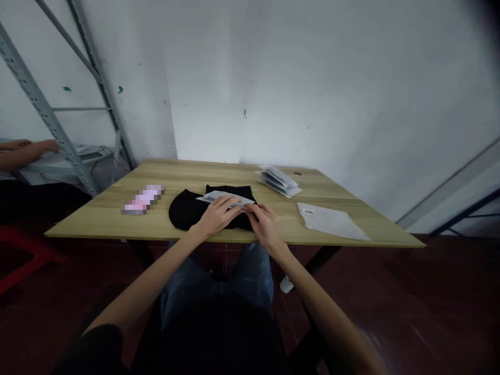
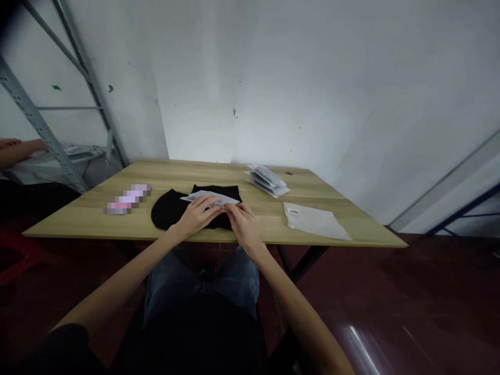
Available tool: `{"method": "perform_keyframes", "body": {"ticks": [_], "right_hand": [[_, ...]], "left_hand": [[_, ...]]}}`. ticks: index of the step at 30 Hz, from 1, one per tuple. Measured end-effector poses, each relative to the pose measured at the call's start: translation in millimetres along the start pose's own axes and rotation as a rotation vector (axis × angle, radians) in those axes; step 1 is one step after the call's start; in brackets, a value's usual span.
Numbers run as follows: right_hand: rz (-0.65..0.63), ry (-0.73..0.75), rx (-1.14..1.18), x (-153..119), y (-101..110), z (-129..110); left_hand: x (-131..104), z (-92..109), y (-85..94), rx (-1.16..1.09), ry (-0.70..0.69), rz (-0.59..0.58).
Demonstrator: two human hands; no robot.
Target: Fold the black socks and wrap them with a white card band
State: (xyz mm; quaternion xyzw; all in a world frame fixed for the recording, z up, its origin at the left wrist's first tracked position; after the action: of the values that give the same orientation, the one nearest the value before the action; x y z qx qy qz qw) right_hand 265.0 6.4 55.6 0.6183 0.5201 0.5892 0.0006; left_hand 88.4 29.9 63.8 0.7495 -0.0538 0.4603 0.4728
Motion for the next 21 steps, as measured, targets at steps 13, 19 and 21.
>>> {"method": "perform_keyframes", "body": {"ticks": [13,19,21], "right_hand": [[0.283,-0.27,0.072,24,36,59],[0.398,-0.39,0.233,42,33,93],[0.374,-0.416,0.235,47,28,92]], "left_hand": [[1,-25,10.7,0.218,0.318,0.114],[-7,-35,22.8,0.232,0.398,0.181],[-7,-35,22.7,0.189,0.404,0.179]]}}
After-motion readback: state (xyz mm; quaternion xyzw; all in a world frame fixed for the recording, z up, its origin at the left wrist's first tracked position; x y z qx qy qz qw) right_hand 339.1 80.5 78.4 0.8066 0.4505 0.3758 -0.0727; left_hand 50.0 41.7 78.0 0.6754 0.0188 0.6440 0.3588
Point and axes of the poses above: each hand's wrist, its own x-axis towards the middle knuckle, its own y-axis out of the back of the hand, z = x × y, the point moved 5 cm from there along x, towards the middle knuckle, and after that the axes turned 5 degrees about x, right-handed, at the moved point
